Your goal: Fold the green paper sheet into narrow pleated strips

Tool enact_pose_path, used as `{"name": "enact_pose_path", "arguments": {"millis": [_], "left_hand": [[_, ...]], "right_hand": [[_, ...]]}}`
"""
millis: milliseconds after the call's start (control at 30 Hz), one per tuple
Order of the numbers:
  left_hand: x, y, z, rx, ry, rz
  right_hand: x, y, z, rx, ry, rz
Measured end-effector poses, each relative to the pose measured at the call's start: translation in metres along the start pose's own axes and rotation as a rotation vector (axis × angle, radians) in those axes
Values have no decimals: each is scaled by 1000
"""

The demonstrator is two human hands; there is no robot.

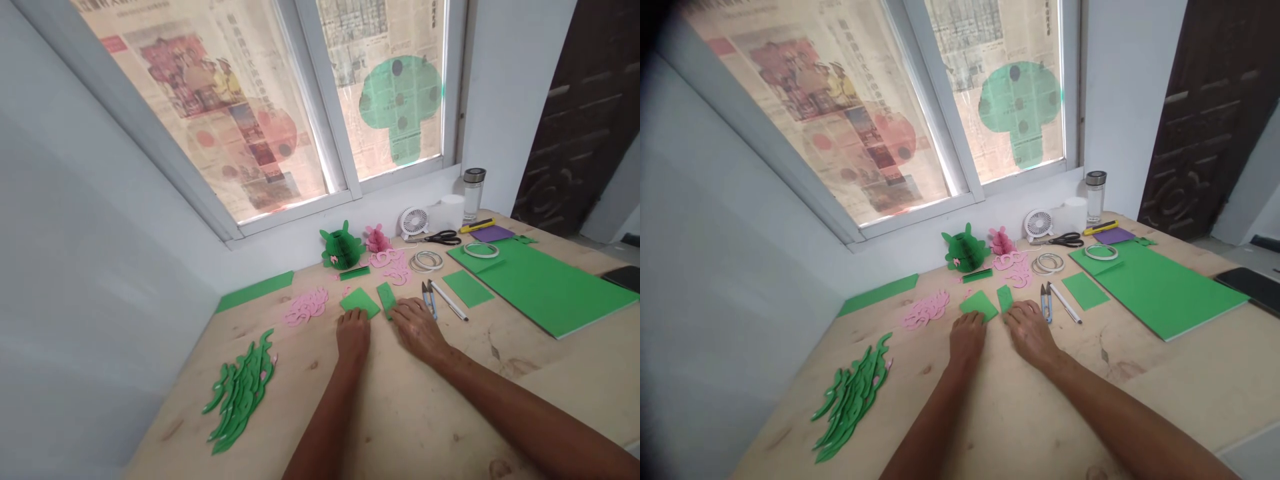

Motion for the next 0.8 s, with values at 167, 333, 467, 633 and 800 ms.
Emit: {"name": "enact_pose_path", "arguments": {"millis": [167, 333, 467, 633, 800], "left_hand": [[-1, 1, -3, -23, -5, -20], [-1, -1, -10, 25, 0, -34], [1, -4, -17, 124, 12, -25], [4, -5, -24, 228, 59, 2], [7, 2, -34, 312, 120, 58]], "right_hand": [[-1, 2, -3, 29, -32, 24], [-2, 4, -5, 52, -58, 39], [-1, 3, -6, 68, -53, 61], [0, 2, -6, 71, -38, 57], [0, 3, -6, 72, -47, 61]]}}
Point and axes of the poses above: each hand's wrist, its own y-axis away from the middle knuckle, its own x-axis out of the back of the hand, z = x × y, the point moved 7 cm from there along -y, towards the middle knuckle, and after that the axes turned 2 degrees about -y, right-handed, at the moved point
